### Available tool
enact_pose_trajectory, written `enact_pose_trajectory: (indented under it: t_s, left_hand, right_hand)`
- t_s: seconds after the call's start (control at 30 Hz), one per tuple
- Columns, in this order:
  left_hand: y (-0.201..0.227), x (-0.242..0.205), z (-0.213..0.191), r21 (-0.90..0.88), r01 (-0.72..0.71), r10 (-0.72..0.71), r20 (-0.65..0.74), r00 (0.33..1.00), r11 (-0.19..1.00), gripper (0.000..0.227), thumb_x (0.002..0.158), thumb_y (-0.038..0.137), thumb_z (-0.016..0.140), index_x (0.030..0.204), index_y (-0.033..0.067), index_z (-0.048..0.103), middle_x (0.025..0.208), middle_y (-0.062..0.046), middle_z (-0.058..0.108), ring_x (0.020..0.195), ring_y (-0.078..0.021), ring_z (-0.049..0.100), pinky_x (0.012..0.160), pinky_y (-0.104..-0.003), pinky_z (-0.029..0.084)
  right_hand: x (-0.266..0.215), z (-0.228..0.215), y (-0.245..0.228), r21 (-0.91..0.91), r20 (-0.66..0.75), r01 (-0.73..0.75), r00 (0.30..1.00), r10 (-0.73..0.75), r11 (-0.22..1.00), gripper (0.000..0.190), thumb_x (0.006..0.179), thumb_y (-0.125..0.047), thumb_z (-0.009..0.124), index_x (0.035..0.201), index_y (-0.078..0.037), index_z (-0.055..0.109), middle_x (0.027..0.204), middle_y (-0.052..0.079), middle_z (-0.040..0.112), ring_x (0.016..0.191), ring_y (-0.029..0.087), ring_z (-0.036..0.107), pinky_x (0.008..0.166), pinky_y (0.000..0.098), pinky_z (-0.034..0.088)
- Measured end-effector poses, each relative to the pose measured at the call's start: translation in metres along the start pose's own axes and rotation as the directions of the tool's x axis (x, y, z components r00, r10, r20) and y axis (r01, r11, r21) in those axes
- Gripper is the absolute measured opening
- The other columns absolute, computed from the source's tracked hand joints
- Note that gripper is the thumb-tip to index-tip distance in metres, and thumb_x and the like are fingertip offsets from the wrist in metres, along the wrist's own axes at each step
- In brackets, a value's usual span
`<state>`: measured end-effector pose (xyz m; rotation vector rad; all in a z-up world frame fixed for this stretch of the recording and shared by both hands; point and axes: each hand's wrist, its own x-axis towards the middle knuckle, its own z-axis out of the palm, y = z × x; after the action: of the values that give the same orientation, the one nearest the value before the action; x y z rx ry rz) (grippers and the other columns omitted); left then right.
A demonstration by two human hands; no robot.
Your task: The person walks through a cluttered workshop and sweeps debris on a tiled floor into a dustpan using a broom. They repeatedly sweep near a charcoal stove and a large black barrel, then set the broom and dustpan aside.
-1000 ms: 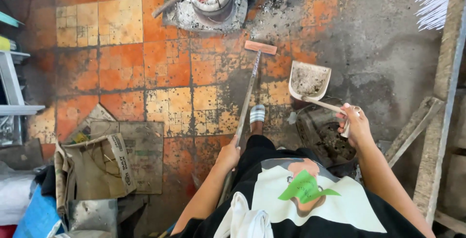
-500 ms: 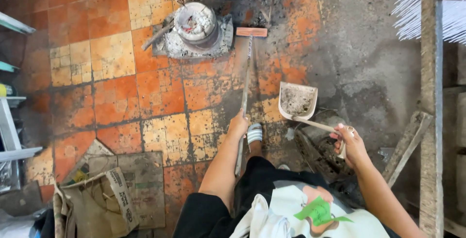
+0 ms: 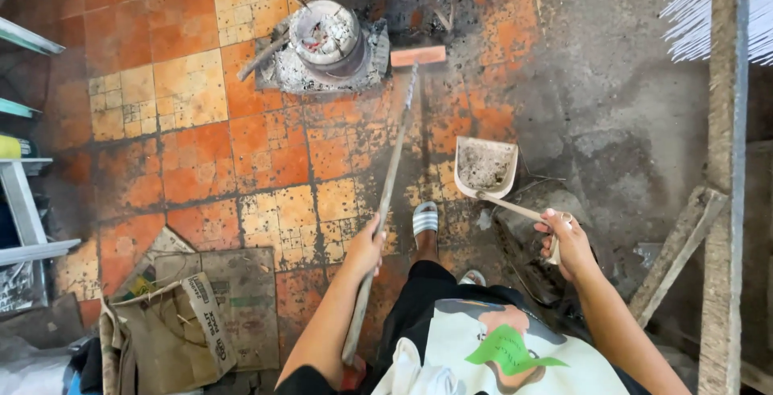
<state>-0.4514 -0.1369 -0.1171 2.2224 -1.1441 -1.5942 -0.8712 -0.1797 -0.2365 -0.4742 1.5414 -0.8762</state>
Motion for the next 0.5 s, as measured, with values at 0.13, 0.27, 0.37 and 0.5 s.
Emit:
enact_pose_trajectory:
  t_s: [0.13,0.27,0.37,0.5]
  left_hand:
    - [-0.012,-0.037,0.019,0.008,0.046,-0.046,0.000,0.999,0.999,0.053,0.102,0.024,0.051,0.154,0.0164,0.044,0.087,-0.017,0.074,0.059,-0.0227,0.074,0.059,-0.036,0.065]
    - [0.023,-0.038,0.030,0.169,0.112,-0.118,0.028,0.993,0.979,0.057,0.102,0.033,0.047,0.158,0.0271,0.036,0.136,-0.027,0.062,0.124,-0.0396,0.063,0.107,-0.048,0.053]
    - [0.019,0.022,0.043,0.134,0.111,-0.119,0.060,0.991,0.985,0.059,0.105,0.033,0.040,0.162,0.0247,0.030,0.137,-0.027,0.061,0.102,-0.0337,0.070,0.090,-0.044,0.060]
    - [0.001,0.151,0.065,0.029,0.083,-0.082,-0.010,0.997,0.996,0.056,0.107,0.027,0.039,0.161,0.0188,0.032,0.120,-0.026,0.069,0.065,-0.0290,0.075,0.055,-0.040,0.066]
  right_hand:
    - [-0.003,0.000,0.003,-0.011,0.008,-0.015,1.000,0.015,1.000,0.034,0.103,-0.036,0.068,0.116,-0.006,0.059,0.103,0.028,0.066,0.050,0.016,0.051,0.037,0.0292,0.045]
    - [-0.002,0.002,0.003,-0.036,0.016,-0.028,0.999,0.029,0.999,0.035,0.103,-0.036,0.068,0.116,-0.005,0.059,0.101,0.028,0.066,0.050,0.015,0.051,0.037,0.0284,0.045]
    - [-0.005,0.009,-0.001,-0.061,0.016,-0.034,0.999,0.035,0.998,0.035,0.101,-0.035,0.070,0.116,-0.005,0.060,0.099,0.026,0.067,0.049,0.014,0.052,0.037,0.0278,0.045]
    - [-0.006,0.024,-0.013,-0.097,0.014,0.000,1.000,0.002,0.995,0.034,0.098,-0.032,0.073,0.114,-0.006,0.060,0.097,0.024,0.067,0.049,0.013,0.053,0.036,0.0271,0.046]
